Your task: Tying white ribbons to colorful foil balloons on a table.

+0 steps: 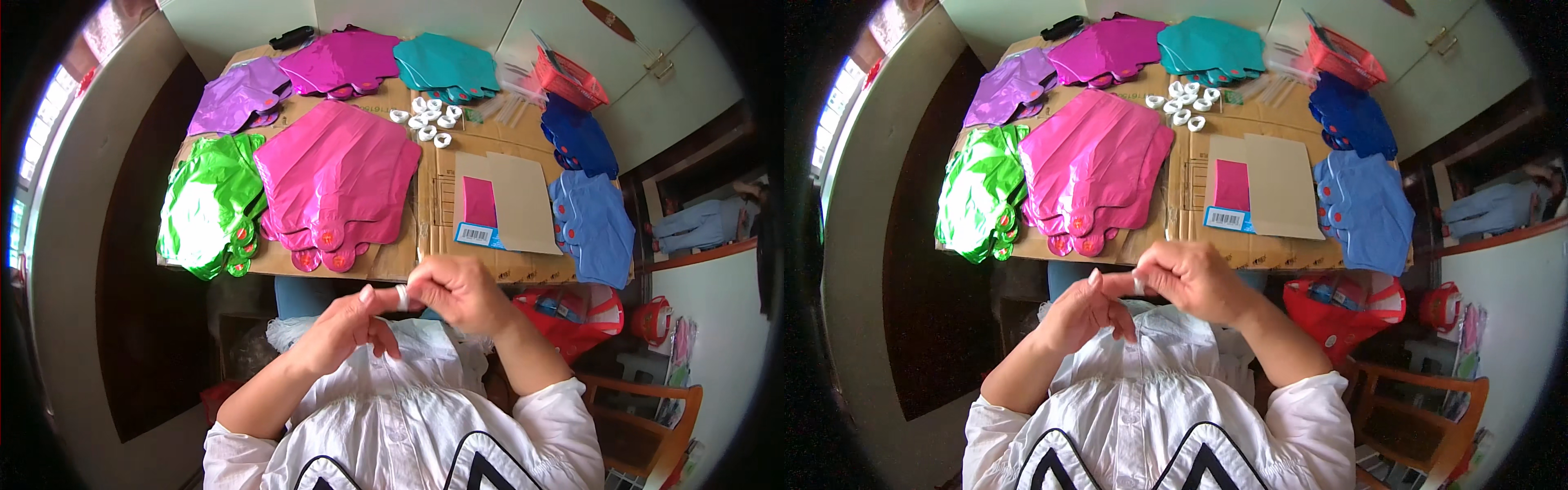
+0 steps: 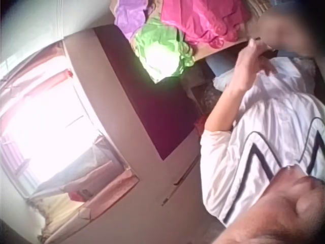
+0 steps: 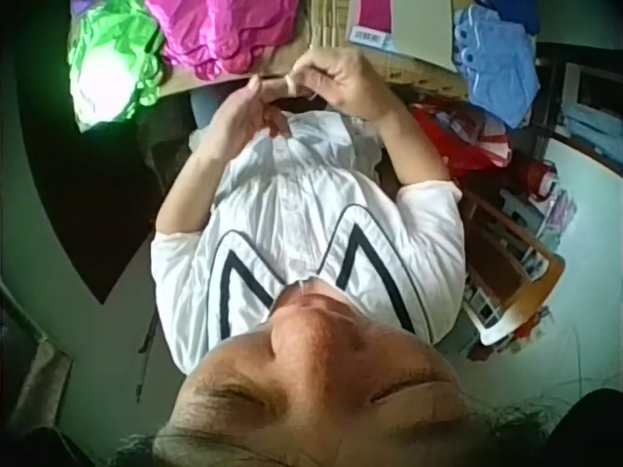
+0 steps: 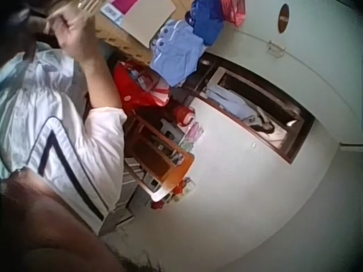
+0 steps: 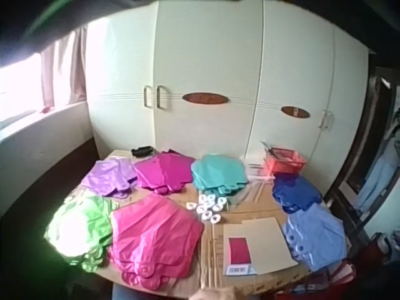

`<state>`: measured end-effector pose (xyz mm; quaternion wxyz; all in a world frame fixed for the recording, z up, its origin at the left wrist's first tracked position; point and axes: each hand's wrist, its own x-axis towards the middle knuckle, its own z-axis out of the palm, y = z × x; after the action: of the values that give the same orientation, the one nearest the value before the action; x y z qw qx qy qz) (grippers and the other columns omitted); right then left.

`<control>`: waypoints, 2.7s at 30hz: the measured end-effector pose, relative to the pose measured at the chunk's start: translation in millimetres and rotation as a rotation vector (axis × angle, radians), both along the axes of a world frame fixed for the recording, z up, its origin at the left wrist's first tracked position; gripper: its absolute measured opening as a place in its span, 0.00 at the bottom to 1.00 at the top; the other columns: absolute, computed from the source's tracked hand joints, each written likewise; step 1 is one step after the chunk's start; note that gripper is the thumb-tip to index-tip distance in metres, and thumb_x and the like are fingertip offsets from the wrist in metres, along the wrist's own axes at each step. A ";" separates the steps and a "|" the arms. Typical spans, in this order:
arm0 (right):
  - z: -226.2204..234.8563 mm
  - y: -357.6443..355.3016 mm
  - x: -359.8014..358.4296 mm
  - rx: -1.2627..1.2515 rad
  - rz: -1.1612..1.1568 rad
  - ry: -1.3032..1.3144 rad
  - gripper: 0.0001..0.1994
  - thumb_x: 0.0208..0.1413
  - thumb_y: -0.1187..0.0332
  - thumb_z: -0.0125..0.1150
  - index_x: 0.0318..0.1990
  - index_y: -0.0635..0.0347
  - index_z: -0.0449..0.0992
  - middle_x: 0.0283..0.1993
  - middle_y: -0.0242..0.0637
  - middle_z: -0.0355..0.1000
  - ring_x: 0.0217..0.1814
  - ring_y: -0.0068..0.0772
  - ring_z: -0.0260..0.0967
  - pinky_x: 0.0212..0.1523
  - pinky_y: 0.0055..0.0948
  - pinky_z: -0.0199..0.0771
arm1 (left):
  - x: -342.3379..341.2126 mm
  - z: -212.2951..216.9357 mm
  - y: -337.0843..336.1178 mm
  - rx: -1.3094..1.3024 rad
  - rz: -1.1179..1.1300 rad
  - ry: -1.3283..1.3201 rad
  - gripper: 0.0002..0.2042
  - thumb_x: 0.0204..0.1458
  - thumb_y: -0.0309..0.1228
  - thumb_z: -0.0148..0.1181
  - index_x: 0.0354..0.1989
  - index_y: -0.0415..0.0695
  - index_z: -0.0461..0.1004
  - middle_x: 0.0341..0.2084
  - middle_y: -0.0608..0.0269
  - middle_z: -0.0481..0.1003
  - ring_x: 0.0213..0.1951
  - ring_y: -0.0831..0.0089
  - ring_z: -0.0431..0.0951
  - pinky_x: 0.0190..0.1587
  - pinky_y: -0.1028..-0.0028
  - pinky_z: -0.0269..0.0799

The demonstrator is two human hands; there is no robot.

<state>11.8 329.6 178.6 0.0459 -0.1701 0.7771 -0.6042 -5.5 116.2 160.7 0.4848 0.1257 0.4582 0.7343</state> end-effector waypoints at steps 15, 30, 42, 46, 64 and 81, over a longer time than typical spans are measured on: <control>-4.6 9.3 -13.3 0.055 -0.045 0.044 0.06 0.55 0.71 0.57 0.28 0.61 0.71 0.24 0.32 0.69 0.28 0.24 0.67 0.29 0.24 0.65 | 1.6 10.2 0.6 0.286 -0.070 -0.235 0.36 0.59 0.56 0.25 0.62 0.36 0.54 0.58 0.51 0.62 0.31 0.65 0.77 0.33 0.73 0.70; -20.2 3.7 -9.0 0.159 0.072 0.109 0.06 0.54 0.69 0.59 0.29 0.61 0.72 0.23 0.34 0.68 0.26 0.28 0.68 0.28 0.25 0.65 | -3.6 7.0 1.4 0.532 0.055 -0.380 0.36 0.60 0.55 0.24 0.64 0.34 0.48 0.61 0.48 0.57 0.33 0.60 0.78 0.39 0.70 0.73; 11.8 10.5 -14.9 0.297 0.016 0.442 0.08 0.42 0.70 0.67 0.28 0.60 0.72 0.21 0.34 0.65 0.24 0.32 0.66 0.24 0.29 0.65 | 5.5 4.4 7.4 0.250 0.006 -0.262 0.31 0.62 0.53 0.25 0.61 0.40 0.58 0.59 0.55 0.60 0.36 0.64 0.77 0.38 0.73 0.69; 2.9 9.7 -10.6 -0.100 0.058 -0.148 0.08 0.46 0.72 0.67 0.26 0.62 0.72 0.24 0.30 0.68 0.25 0.21 0.67 0.26 0.21 0.65 | 5.6 5.5 4.4 0.220 -0.012 -0.222 0.31 0.62 0.52 0.27 0.59 0.38 0.61 0.54 0.55 0.66 0.35 0.66 0.77 0.37 0.74 0.68; -18.2 13.1 14.3 -0.561 0.007 -0.322 0.09 0.53 0.72 0.61 0.41 0.63 0.71 0.40 0.31 0.70 0.40 0.19 0.67 0.43 0.20 0.69 | 2.2 -2.3 8.1 0.131 0.081 -0.086 0.26 0.62 0.48 0.34 0.41 0.33 0.69 0.34 0.49 0.74 0.34 0.64 0.76 0.39 0.69 0.71; 25.2 16.4 9.4 -0.042 0.073 0.109 0.11 0.47 0.68 0.66 0.36 0.64 0.75 0.33 0.35 0.71 0.36 0.27 0.70 0.37 0.23 0.69 | -2.0 17.5 7.6 -0.069 0.043 0.099 0.15 0.58 0.37 0.53 0.36 0.34 0.71 0.29 0.62 0.75 0.31 0.78 0.73 0.37 0.77 0.69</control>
<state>21.3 346.0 203.7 0.0217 -0.2319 0.7589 -0.6082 -7.5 123.8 178.2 0.4498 0.1350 0.5092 0.7213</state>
